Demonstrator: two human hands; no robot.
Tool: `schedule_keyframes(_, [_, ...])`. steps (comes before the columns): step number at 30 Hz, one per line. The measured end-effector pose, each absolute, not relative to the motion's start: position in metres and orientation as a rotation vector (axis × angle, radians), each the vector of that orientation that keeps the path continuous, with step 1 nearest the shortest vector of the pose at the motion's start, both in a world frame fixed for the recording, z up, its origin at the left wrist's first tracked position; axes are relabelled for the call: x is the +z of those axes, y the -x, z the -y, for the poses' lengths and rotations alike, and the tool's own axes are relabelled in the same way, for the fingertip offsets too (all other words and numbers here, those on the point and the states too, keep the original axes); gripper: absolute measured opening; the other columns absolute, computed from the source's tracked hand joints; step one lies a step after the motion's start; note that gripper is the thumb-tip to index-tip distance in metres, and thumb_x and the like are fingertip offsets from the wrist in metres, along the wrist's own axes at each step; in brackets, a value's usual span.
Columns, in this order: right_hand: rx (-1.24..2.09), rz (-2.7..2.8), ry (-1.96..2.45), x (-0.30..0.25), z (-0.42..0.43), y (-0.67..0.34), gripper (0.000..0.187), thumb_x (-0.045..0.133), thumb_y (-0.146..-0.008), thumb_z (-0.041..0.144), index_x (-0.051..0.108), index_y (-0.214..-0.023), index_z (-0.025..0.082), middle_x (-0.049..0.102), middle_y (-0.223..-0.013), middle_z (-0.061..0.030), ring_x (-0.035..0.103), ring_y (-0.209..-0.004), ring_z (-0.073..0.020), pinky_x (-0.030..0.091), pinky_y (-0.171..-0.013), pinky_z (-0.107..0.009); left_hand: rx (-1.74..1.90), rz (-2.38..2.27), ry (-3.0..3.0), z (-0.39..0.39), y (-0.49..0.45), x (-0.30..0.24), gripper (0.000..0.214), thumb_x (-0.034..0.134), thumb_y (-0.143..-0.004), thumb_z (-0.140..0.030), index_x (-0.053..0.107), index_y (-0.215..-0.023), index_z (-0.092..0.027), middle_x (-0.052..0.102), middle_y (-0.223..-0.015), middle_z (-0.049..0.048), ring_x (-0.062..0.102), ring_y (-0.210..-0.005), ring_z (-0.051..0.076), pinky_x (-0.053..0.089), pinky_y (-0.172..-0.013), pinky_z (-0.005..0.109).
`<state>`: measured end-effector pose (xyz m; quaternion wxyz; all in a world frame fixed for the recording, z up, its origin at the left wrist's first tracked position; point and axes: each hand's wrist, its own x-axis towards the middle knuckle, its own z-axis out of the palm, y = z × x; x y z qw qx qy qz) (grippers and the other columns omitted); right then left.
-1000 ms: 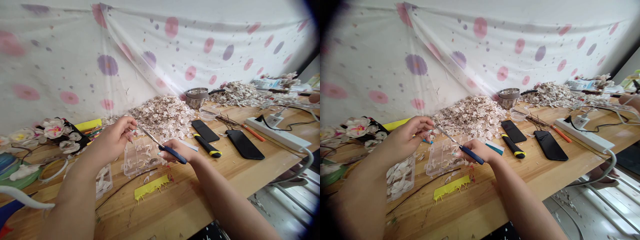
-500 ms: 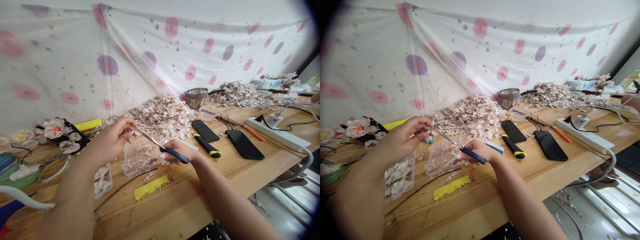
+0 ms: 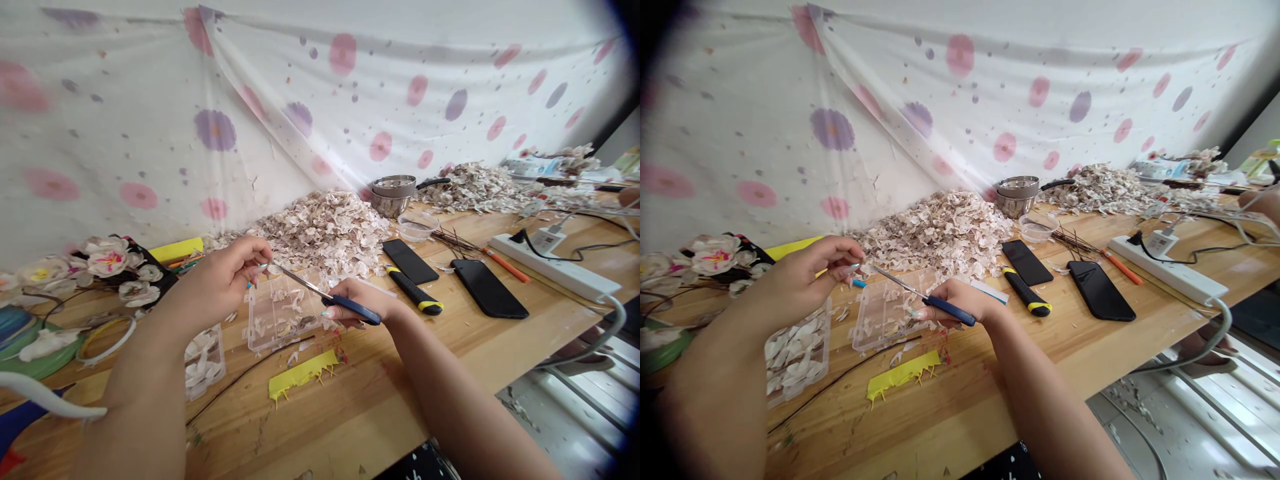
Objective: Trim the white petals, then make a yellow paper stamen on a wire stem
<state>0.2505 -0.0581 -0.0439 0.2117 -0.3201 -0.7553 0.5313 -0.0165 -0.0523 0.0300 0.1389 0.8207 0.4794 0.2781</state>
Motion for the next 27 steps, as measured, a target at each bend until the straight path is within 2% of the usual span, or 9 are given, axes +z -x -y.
schedule_keyframes(8, [1.475, 2.085, 0.87, -0.0451, 0.0574, -0.2507, 0.057, 0.063, -0.075, 0.067, 0.046, -0.05, 0.019, 0.045, -0.04, 0.0062, 0.042, -0.04, -0.0074, 0.041, -0.047, -0.022, 0.765, -1.415, -2.386, 0.054, 0.0144, 0.0321, 0.019, 0.048, -0.085, -0.026, 0.056, -0.101, -0.033, 0.063, -0.096, -0.0001, 0.061, -0.09, 0.025, 0.045, -0.078, 0.035])
schedule_keyframes(17, [1.467, 2.098, 0.911, -0.0432, 0.0581, -0.2509, 0.056, 0.064, -0.074, 0.065, 0.047, -0.049, 0.018, 0.045, -0.04, 0.0058, 0.041, -0.039, -0.0069, 0.039, -0.044, -0.021, 0.721, -1.434, -2.401, 0.055, 0.0166, 0.0321, 0.017, 0.048, -0.085, -0.027, 0.055, -0.1, -0.031, 0.063, -0.096, 0.0006, 0.06, -0.09, 0.025, 0.043, -0.081, 0.038])
schedule_keyframes(23, [1.44, 2.12, 0.996, -0.0452, 0.057, -0.2517, 0.052, 0.065, -0.076, 0.06, 0.048, -0.052, 0.018, 0.046, -0.04, 0.0055, 0.042, -0.039, -0.0069, 0.036, -0.043, -0.02, 0.663, -1.393, -2.369, 0.0519, 0.0211, 0.0279, 0.027, 0.043, -0.082, -0.016, 0.054, -0.102, -0.032, 0.063, -0.101, 0.0002, 0.061, -0.098, 0.024, 0.044, -0.088, 0.039])
schedule_keyframes(27, [1.443, 2.12, 1.063, -0.0465, 0.0557, -0.2518, 0.05, 0.067, -0.075, 0.058, 0.05, -0.053, 0.017, 0.046, -0.04, 0.0057, 0.043, -0.039, -0.0073, 0.033, -0.04, -0.019, 0.611, -1.406, -2.383, 0.0501, 0.0233, 0.0264, 0.029, 0.043, -0.08, -0.016, 0.055, -0.102, -0.03, 0.064, -0.101, 0.0005, 0.062, -0.097, 0.024, 0.045, -0.089, 0.039])
